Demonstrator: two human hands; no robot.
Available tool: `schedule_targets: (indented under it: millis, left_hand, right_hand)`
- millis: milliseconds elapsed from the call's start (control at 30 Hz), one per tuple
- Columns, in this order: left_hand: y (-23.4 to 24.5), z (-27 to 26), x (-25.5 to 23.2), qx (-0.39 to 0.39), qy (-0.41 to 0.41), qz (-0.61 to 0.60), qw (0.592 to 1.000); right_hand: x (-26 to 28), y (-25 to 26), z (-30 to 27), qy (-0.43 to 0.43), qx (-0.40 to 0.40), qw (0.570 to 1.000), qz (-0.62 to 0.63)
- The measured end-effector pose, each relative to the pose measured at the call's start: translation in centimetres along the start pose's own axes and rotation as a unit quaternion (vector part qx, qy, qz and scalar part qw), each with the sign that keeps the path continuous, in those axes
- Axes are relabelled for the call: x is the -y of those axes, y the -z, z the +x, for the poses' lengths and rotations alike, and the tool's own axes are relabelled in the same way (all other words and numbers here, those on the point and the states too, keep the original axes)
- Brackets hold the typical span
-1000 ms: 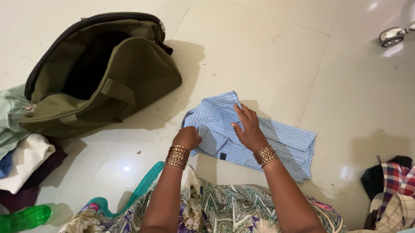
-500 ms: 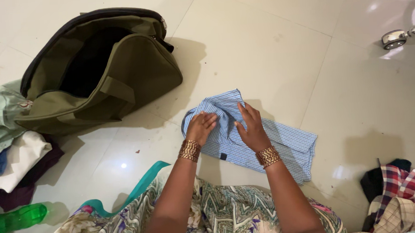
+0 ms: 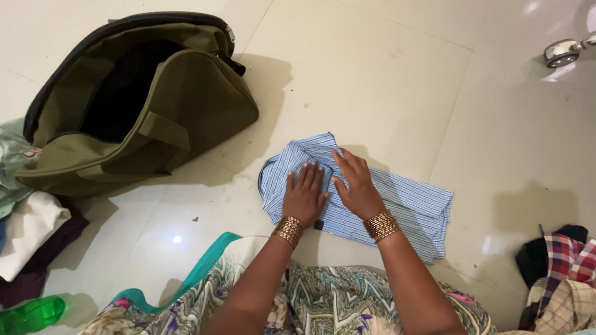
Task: The person folds a blue and white checkered shirt on the floor. They smooth the fabric, fold the sleeves and sides, and then fold the shirt in half before placing it into a green duffel bag.
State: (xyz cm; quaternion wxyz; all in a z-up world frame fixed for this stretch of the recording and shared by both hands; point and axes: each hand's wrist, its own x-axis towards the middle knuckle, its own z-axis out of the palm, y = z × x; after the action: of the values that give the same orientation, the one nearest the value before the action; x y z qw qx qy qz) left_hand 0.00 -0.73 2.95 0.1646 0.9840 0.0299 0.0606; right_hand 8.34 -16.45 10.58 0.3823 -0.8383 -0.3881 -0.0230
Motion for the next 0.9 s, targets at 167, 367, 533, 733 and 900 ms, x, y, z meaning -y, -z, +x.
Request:
schedule_targets:
  millis: [167, 367, 533, 733, 900]
  left_hand:
    - [-1.4, 0.0, 1.2, 0.032, 0.017, -0.019, 0.999]
    - [-6.6, 0.2, 7.1, -0.081, 0.193, -0.484, 0.849]
    - [-4.0, 0.8, 10.7, -0.026, 0.402, -0.761, 0.508]
    - [0.2, 0.9, 9.1, 0.005, 0.312, -0.468, 0.827]
    - [1.3, -0.6, 7.5, -0.160, 0.178, -0.265, 0.934]
  right_hand:
    - [0.9, -0.1, 0.0, 0.046, 0.015, 0.999, -0.017]
    - [1.8, -1.9, -1.2, 0.095, 0.060, 0.993, -0.030]
    - [2.5, -3.3, -2.9, 0.067, 0.142, 0.987, -0.013]
    - [2.9, -6.4, -4.8, 0.056, 0.248, 0.966, -0.054]
    - [2.8, -6.8, -5.3, 0.020, 0.313, 0.948, -0.053]
